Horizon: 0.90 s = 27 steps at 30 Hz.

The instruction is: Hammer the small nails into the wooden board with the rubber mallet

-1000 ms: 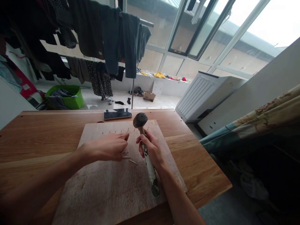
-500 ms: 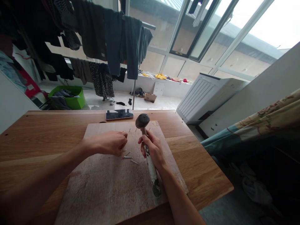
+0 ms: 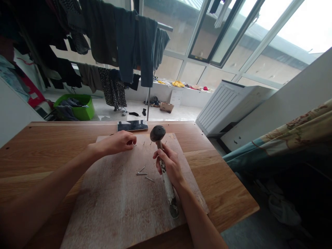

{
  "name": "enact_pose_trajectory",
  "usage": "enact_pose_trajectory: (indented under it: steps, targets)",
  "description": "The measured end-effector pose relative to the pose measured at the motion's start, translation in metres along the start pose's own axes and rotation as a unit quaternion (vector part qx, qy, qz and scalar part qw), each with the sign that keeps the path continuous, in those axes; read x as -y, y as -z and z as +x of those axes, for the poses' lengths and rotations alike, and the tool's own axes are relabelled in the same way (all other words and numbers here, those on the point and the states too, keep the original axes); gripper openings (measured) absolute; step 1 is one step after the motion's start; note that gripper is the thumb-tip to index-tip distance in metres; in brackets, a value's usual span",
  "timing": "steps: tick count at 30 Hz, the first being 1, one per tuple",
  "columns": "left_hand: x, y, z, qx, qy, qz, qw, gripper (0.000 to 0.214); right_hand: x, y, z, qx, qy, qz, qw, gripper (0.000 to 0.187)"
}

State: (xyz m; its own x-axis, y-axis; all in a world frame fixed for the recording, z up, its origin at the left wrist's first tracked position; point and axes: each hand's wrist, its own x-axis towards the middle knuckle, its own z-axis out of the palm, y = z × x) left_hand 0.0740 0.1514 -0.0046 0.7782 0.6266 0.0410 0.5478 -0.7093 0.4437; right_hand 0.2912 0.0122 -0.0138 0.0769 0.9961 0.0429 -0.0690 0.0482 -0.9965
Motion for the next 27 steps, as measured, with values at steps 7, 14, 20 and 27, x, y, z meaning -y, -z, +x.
enact_pose_trajectory:
  steps: [7, 14, 20, 27]
  targets:
    - [0.011, -0.02, 0.005, -0.071, -0.039, -0.1, 0.992, 0.008, 0.008, -0.005, 0.001, 0.012, -0.007, 0.0, 1.0, 0.031]
    - [0.024, -0.036, 0.004, -0.125, -0.03, -0.206, 0.97, 0.013, 0.023, -0.032, 0.009, 0.008, -0.007, 0.047, 0.999, 0.025]
    - [0.025, -0.038, 0.004, -0.149, -0.034, -0.211, 0.965, 0.013, -0.004, -0.041, 0.01, 0.03, -0.014, 0.051, 0.998, 0.031]
    - [0.027, -0.04, 0.005, -0.15, -0.052, -0.209, 0.965, 0.013, -0.009, -0.043, 0.005, 0.07, -0.033, 0.015, 0.997, 0.027]
